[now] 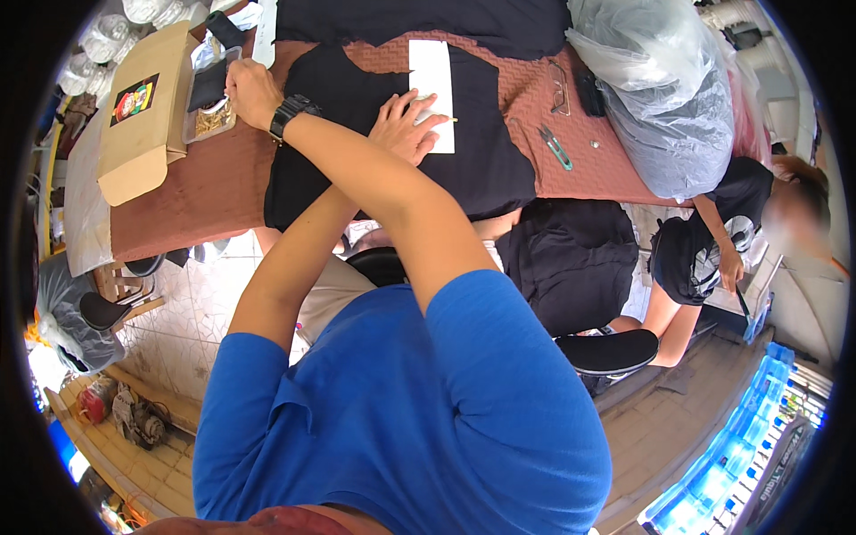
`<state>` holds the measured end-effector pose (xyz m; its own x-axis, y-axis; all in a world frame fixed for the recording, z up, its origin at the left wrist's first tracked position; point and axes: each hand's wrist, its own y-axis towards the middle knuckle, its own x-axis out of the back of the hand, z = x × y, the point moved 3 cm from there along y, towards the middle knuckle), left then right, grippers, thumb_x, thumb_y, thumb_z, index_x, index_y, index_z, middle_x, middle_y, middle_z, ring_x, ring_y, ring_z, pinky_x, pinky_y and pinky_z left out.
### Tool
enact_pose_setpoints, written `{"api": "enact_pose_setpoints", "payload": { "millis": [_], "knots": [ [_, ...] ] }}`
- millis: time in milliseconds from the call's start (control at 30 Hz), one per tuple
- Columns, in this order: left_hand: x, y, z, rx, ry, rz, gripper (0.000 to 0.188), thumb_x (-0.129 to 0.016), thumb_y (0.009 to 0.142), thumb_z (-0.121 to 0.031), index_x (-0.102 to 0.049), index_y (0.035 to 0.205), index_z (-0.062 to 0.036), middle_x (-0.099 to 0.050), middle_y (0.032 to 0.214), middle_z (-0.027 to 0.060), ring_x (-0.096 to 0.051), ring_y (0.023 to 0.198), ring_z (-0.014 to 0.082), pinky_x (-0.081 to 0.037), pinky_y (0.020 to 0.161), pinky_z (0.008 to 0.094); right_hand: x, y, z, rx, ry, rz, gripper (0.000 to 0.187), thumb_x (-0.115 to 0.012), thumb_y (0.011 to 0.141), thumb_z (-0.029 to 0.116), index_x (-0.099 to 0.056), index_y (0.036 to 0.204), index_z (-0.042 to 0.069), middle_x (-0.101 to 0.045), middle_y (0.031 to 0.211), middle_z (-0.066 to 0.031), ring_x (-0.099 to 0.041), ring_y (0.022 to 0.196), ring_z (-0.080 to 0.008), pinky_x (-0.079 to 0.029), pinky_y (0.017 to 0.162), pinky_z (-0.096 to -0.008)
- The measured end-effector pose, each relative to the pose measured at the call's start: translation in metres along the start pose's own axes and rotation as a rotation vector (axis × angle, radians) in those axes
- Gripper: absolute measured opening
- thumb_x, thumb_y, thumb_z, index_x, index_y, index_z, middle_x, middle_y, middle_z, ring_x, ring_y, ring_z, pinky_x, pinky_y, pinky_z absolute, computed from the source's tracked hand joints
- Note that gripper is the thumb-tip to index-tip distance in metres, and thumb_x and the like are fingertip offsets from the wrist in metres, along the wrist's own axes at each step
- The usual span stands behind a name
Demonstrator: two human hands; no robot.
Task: The person places a paper template on a black fabric panel, marks or pins a location, and then attaches a small white label to the fabric using a needle and thread.
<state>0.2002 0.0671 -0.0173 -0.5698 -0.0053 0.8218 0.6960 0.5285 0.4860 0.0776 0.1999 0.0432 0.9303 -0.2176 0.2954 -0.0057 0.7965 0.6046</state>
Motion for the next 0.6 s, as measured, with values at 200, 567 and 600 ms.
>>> {"api": "enact_pose_setpoints", "payload": {
  "millis": [200,567,600],
  "knots": [
    [-0.011,-0.008,0.01,0.138,-0.453,-0.018,0.041,-0.063,0.093,-0.029,-0.063,0.132,-0.0202,-0.049,0.148,0.0068,-0.038,0.141,0.0342,-0.029,0.117,0.0541,0.111,-0.018,0.018,-0.113,0.208,0.007,0.021,-0.083,0.079,0.015,-0.071,0.09,0.001,-0.073,0.081,-0.0092,-0.07,0.074,-0.015,-0.057,0.068,-0.0301],
    [0.002,-0.001,-0.002,0.046,0.104,0.105,0.037,-0.055,0.099,-0.031,-0.058,0.136,-0.0261,-0.043,0.152,0.006,-0.033,0.144,0.0314,-0.027,0.118,0.0545,0.324,-0.107,-0.047,-0.526,-0.058,0.272,0.01,-0.074,0.091,0.008,-0.072,0.098,0.001,-0.072,0.086,-0.002,-0.063,0.078,-0.008,-0.053,0.073,-0.026],
    [0.003,-0.001,-0.003,0.048,0.105,0.117,0.037,-0.055,0.099,-0.031,-0.057,0.136,-0.0253,-0.042,0.153,0.0061,-0.032,0.145,0.0315,-0.026,0.118,0.0545,0.329,-0.114,-0.054,-0.531,-0.077,0.303,0.01,-0.074,0.09,0.007,-0.072,0.098,0.001,-0.072,0.086,-0.0021,-0.063,0.078,-0.0083,-0.053,0.073,-0.0262]
  ]
}}
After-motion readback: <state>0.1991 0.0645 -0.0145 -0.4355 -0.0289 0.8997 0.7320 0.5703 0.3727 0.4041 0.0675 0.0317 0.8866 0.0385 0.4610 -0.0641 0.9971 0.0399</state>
